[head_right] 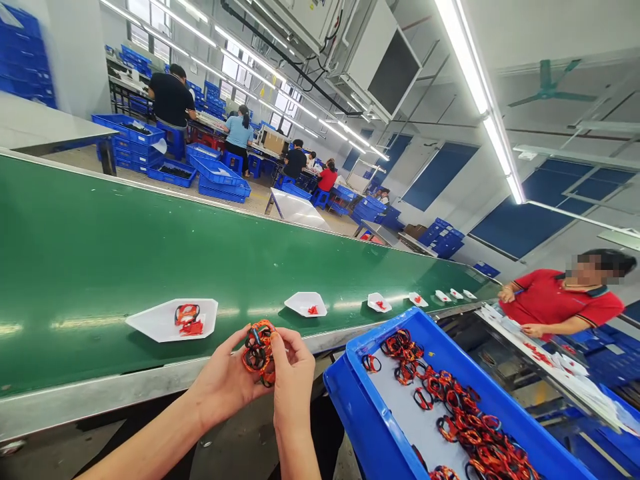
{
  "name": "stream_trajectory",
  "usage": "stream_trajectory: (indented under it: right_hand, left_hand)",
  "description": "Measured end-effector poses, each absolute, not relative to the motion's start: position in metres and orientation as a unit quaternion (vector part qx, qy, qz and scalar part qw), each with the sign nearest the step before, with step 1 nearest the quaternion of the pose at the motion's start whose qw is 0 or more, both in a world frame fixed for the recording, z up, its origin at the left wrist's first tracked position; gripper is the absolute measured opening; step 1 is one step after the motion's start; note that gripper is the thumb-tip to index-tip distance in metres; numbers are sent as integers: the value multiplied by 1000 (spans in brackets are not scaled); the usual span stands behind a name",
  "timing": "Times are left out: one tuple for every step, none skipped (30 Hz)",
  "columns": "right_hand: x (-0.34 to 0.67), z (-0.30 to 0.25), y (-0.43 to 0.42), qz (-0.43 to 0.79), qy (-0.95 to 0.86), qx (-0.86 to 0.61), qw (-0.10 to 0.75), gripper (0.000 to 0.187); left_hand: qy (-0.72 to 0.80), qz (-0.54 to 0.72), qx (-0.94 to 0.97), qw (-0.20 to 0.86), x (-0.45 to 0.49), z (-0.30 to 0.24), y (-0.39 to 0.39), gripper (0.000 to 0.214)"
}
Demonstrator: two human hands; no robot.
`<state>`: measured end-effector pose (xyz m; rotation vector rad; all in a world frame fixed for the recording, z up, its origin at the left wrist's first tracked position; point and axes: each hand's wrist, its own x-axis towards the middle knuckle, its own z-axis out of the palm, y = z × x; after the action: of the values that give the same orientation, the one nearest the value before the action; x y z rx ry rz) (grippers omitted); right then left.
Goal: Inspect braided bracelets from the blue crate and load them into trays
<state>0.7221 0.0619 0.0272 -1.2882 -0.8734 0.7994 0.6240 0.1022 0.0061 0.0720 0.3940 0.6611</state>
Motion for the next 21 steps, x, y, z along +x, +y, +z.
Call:
stream_trajectory:
  right_hand:
    - [722,26,62,358,-372,-562,646,29]
    - [721,26,62,364,-363,-558,651,29]
    - [721,25,63,370,-354,-555,656,29]
    - [721,25,63,378,-346,-548,661,29]
    - [721,25,64,389,-335,-538,668,29]
    - [722,26,64,405,-321,-522,679,28]
    - [723,26,65,428,-299,-499,691,28]
    - [724,27,66,459,-269,-470,705,26]
    - [726,28,67,494,-231,-435,716,24]
    - [728,29,68,531,-191,-398,723,21]
    - [730,29,70,563,-155,-363,726,18]
    - [732,29,71,589,-128,-333,726,15]
    - [734,27,72,606,-113,-310,724,12]
    - [735,26,73,613,-111,-296,724,11]
    - [736,23,74,612,-119,-294,724,10]
    - [737,20,76,603,-135,-305,725,10]
    - [738,16,79,583,-161,-331,724,12]
    - [739,12,83,544,-198,-379,722,16]
    - [740,9,89,486,-241,-441,715,21]
    - [742,6,95,419,-282,-503,701,26]
    - [745,4,102,353,-316,-555,684,30]
  left_hand:
    - [192,323,36,926,623,6,102,27]
    - [191,323,37,926,622,5,102,27]
    - [191,324,38,926,621,4,102,27]
    - [191,325,39,925,620,3,103,28]
    - [191,326,40,925,618,3,103,28]
    - [193,326,38,925,616,2,103,28]
    - [193,325,34,925,613,2,102,28]
    - [193,326,28,925,610,3,102,28]
    - [193,327,22,925,606,3,102,29]
    - [192,329,15,925,603,4,101,31]
    - [191,331,9,924,599,5,101,33]
    - [193,334,5,923,595,7,101,35]
    - [195,338,3,921,591,8,101,36]
    - [200,343,0,918,588,10,101,37]
    - [203,349,-3,915,585,11,102,38]
    - [205,355,-8,912,582,12,103,38]
    - [206,362,-13,909,579,13,104,37]
    - [207,369,-19,906,576,14,105,37]
    - [207,376,-25,903,573,15,107,36]
    - [209,383,-31,899,570,15,109,36]
    - [210,391,-34,895,568,16,110,36]
